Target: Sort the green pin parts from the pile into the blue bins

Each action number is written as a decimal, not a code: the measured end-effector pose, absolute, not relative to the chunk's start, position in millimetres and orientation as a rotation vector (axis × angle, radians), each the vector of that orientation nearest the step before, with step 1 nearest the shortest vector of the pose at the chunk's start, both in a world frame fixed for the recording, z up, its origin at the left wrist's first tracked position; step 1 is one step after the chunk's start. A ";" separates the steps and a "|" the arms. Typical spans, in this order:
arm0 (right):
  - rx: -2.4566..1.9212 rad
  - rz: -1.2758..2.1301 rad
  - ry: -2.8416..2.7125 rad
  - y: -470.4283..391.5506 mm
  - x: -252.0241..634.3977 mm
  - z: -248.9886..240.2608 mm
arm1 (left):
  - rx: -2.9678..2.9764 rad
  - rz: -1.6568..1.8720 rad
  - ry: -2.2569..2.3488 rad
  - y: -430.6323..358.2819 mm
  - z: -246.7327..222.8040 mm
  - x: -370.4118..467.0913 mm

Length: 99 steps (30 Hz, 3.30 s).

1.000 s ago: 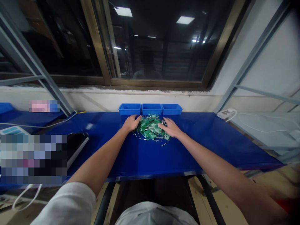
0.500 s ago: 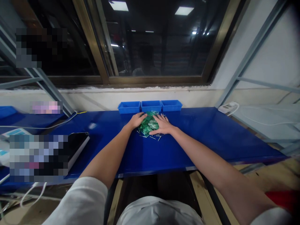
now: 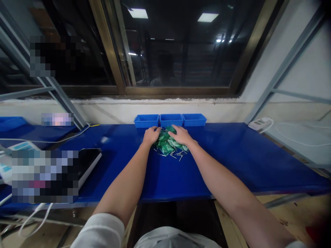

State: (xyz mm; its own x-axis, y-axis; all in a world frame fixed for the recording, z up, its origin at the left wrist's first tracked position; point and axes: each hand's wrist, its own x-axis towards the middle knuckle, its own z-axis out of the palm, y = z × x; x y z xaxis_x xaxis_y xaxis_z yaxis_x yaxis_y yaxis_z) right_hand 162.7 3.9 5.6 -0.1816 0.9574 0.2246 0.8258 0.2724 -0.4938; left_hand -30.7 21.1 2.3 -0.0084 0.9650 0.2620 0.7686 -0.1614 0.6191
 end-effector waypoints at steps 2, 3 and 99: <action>-1.621 0.343 -2.105 3.4 158.7 3.3 | 1.978 0.877 1.833 21.7 -1.4 -31.7; -1.628 0.327 -2.110 3.3 157.3 2.9 | 1.995 0.852 1.819 21.8 -2.6 -31.0; -1.442 0.228 -1.996 -7.3 174.7 4.7 | 2.338 0.905 1.585 -12.4 26.2 -17.3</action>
State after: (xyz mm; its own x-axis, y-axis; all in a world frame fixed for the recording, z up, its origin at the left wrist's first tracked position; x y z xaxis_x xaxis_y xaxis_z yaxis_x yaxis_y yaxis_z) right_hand 174.7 -7.3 4.7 -0.1780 0.8973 0.4040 0.7831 0.3778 -0.4940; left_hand -17.3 -12.4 26.2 0.2487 0.8892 0.3841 0.7826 -0.4181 0.4613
